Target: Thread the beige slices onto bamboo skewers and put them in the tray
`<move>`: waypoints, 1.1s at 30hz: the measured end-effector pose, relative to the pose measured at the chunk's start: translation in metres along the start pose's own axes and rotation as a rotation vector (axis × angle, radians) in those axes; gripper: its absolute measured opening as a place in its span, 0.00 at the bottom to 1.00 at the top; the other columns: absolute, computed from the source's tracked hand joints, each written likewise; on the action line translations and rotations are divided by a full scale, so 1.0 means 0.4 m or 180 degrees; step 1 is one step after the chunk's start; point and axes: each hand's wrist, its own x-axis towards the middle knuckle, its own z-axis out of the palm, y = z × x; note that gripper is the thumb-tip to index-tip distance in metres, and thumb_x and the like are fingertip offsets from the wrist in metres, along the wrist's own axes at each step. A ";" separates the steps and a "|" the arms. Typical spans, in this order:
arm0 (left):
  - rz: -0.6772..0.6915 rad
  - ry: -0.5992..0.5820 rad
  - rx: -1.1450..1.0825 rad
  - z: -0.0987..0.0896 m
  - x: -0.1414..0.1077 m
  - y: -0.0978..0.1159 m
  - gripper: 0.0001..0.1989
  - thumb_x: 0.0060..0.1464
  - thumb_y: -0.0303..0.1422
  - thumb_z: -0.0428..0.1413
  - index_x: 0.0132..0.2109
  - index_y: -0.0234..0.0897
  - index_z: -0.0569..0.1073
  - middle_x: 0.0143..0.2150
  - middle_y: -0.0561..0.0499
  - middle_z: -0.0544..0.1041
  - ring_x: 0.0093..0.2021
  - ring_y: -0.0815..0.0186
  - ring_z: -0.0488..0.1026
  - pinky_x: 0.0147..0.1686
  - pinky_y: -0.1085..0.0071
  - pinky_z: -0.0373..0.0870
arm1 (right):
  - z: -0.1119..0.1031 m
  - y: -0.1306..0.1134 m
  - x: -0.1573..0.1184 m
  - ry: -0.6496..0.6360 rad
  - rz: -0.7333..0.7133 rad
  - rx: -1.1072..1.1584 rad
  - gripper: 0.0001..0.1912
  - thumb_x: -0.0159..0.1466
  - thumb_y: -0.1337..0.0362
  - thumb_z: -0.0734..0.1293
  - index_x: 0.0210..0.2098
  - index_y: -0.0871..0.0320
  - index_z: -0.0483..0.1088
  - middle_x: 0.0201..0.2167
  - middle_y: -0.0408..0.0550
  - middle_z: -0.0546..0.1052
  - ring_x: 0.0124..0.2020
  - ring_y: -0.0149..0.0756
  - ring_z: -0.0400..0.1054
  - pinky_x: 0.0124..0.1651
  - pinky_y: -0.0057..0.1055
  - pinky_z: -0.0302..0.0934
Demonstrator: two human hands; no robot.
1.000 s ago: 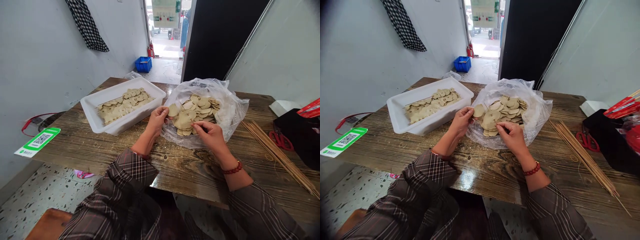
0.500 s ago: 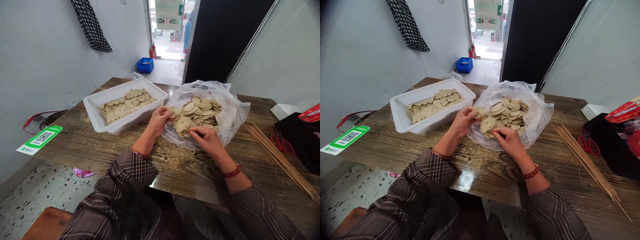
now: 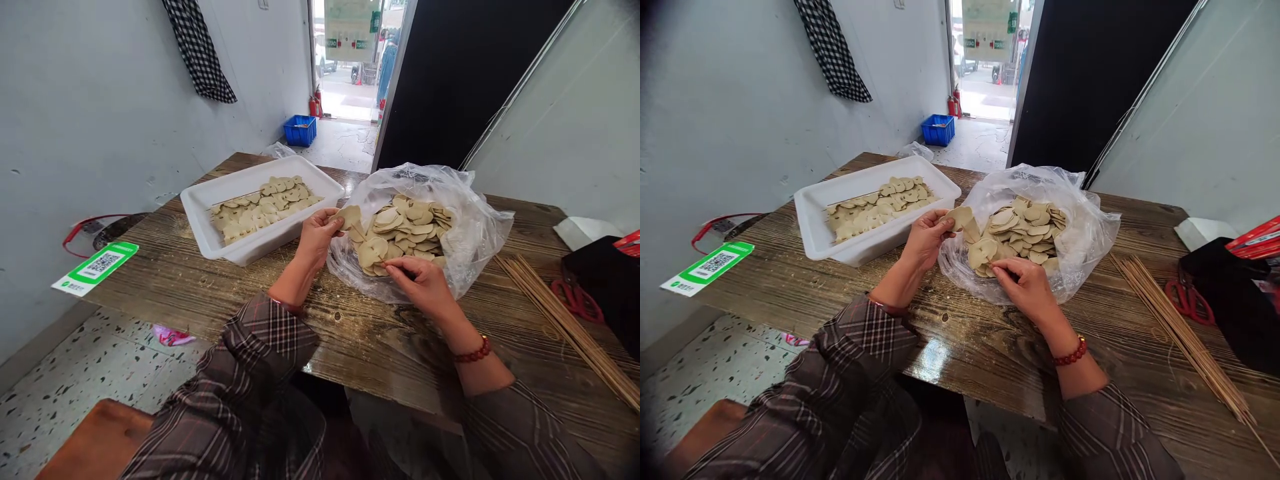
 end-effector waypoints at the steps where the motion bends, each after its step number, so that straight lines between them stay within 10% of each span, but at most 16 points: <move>1: 0.0006 -0.0002 0.0009 0.000 0.000 -0.001 0.12 0.39 0.31 0.65 0.34 0.34 0.74 0.32 0.54 0.76 0.29 0.74 0.71 0.27 0.77 0.67 | 0.000 0.000 0.000 -0.0011 -0.0002 -0.0006 0.10 0.64 0.62 0.65 0.34 0.56 0.79 0.33 0.48 0.82 0.35 0.39 0.75 0.39 0.34 0.67; 33: -0.0405 -0.0128 -0.0250 0.013 -0.012 -0.009 0.13 0.39 0.29 0.65 0.34 0.32 0.73 0.30 0.54 0.75 0.28 0.72 0.72 0.29 0.74 0.70 | 0.007 0.002 -0.002 0.0190 -0.0106 -0.0083 0.10 0.64 0.62 0.64 0.35 0.55 0.78 0.33 0.49 0.82 0.35 0.40 0.75 0.41 0.36 0.68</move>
